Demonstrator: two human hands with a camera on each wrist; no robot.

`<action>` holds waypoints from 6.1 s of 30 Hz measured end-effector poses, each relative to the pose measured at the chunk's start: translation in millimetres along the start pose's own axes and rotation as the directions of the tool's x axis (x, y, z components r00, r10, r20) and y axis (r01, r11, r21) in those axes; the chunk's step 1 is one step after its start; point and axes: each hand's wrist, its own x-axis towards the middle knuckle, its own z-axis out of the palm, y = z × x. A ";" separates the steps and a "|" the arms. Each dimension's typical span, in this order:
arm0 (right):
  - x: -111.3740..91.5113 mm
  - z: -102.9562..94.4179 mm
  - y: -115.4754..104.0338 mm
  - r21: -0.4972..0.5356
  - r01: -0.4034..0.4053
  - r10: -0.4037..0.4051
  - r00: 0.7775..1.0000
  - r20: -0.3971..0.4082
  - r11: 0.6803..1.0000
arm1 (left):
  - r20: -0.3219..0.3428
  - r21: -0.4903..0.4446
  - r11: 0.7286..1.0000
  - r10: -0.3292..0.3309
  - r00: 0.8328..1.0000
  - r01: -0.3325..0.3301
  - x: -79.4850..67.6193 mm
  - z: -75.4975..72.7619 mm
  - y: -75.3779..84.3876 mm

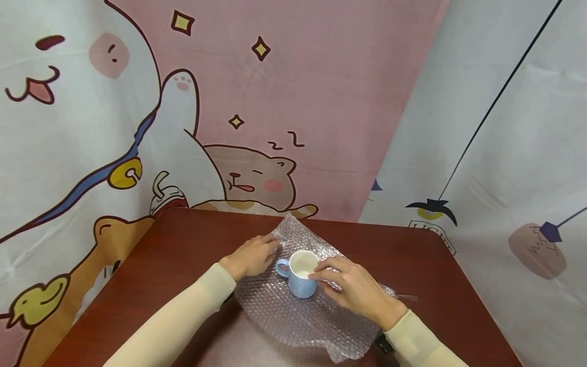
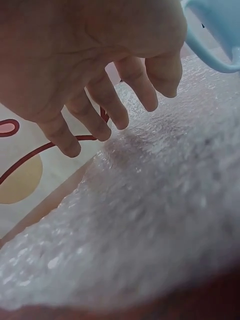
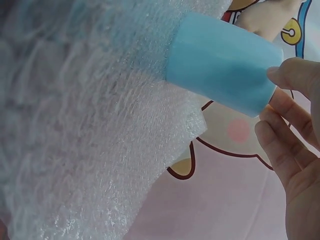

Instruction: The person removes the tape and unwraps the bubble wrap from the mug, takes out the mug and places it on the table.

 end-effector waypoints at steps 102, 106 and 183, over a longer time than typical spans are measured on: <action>12.5 -12.4 -1.0 -0.017 -0.013 0.014 0.995 0.094 1.000 | 0.162 -0.032 0.990 -0.132 0.978 0.139 -71.7 18.4 9.3; 14.8 -13.2 -1.1 -0.027 -0.009 0.011 0.995 0.099 1.000 | 0.161 -0.030 0.989 -0.135 0.978 0.141 -71.2 18.6 9.3; 47.7 29.3 4.3 0.010 -0.039 0.034 0.953 0.302 0.999 | 0.210 0.022 0.988 -0.154 0.966 0.152 -67.1 15.6 9.5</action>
